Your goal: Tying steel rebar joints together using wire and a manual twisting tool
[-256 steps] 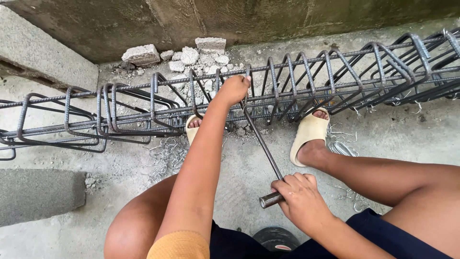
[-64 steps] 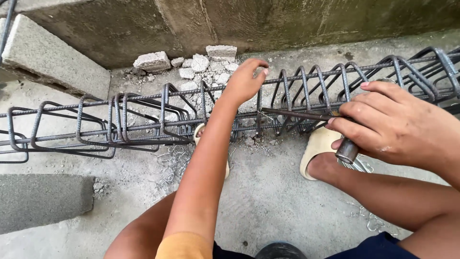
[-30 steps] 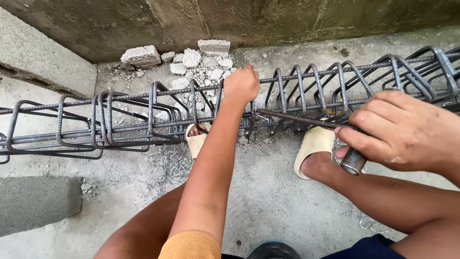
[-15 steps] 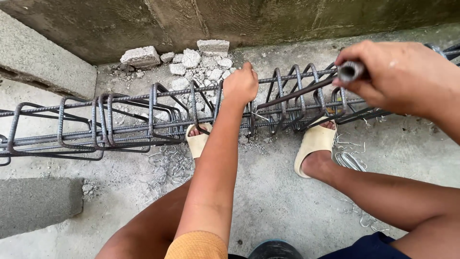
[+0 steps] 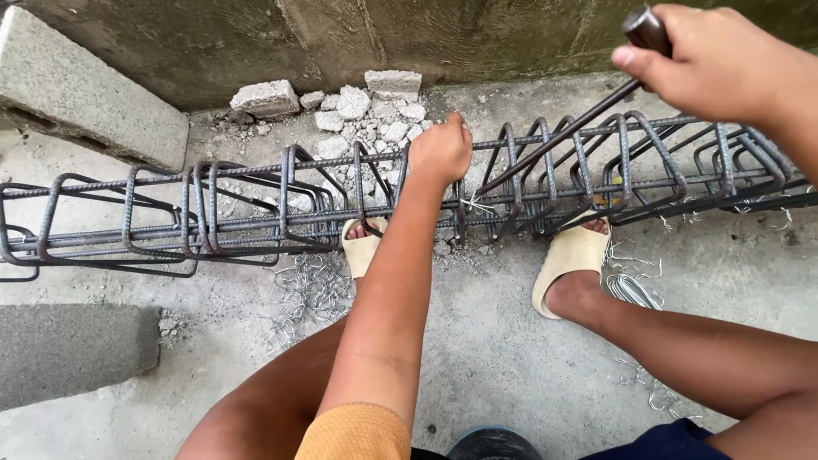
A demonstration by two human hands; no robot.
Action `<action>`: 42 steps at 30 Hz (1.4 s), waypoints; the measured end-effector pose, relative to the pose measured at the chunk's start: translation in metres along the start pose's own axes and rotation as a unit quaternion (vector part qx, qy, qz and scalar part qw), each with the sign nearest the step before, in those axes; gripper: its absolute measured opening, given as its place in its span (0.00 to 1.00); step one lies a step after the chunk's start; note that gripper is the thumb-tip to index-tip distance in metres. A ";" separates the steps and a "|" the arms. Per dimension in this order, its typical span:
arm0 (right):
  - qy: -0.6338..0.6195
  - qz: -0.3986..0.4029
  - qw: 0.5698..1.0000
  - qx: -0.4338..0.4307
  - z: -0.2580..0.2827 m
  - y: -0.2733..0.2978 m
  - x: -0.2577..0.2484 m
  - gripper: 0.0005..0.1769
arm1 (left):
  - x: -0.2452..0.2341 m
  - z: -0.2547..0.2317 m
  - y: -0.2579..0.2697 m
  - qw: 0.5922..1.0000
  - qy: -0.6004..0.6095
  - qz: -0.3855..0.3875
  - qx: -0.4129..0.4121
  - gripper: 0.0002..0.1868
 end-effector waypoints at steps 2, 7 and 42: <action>-0.124 0.043 0.989 0.072 -0.010 -0.008 0.006 0.21 | 0.003 0.001 -0.003 1.000 0.008 -0.018 -0.004 0.17; -0.255 0.067 0.950 0.169 -0.045 0.014 0.037 0.26 | -0.005 -0.002 0.002 1.000 0.001 0.007 -0.004 0.18; -0.703 0.144 0.502 0.482 -0.013 0.192 0.376 0.19 | 0.006 0.000 -0.003 0.998 0.047 0.024 0.014 0.20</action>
Point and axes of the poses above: each hand's wrist, its own y-axis away from the middle knuckle, its own x-axis out of the palm, z = x × y, the point moved 6 cm from there along -y, towards the middle knuckle, and after that the axes turned 11 degrees about -y, right-handed, at the moved point
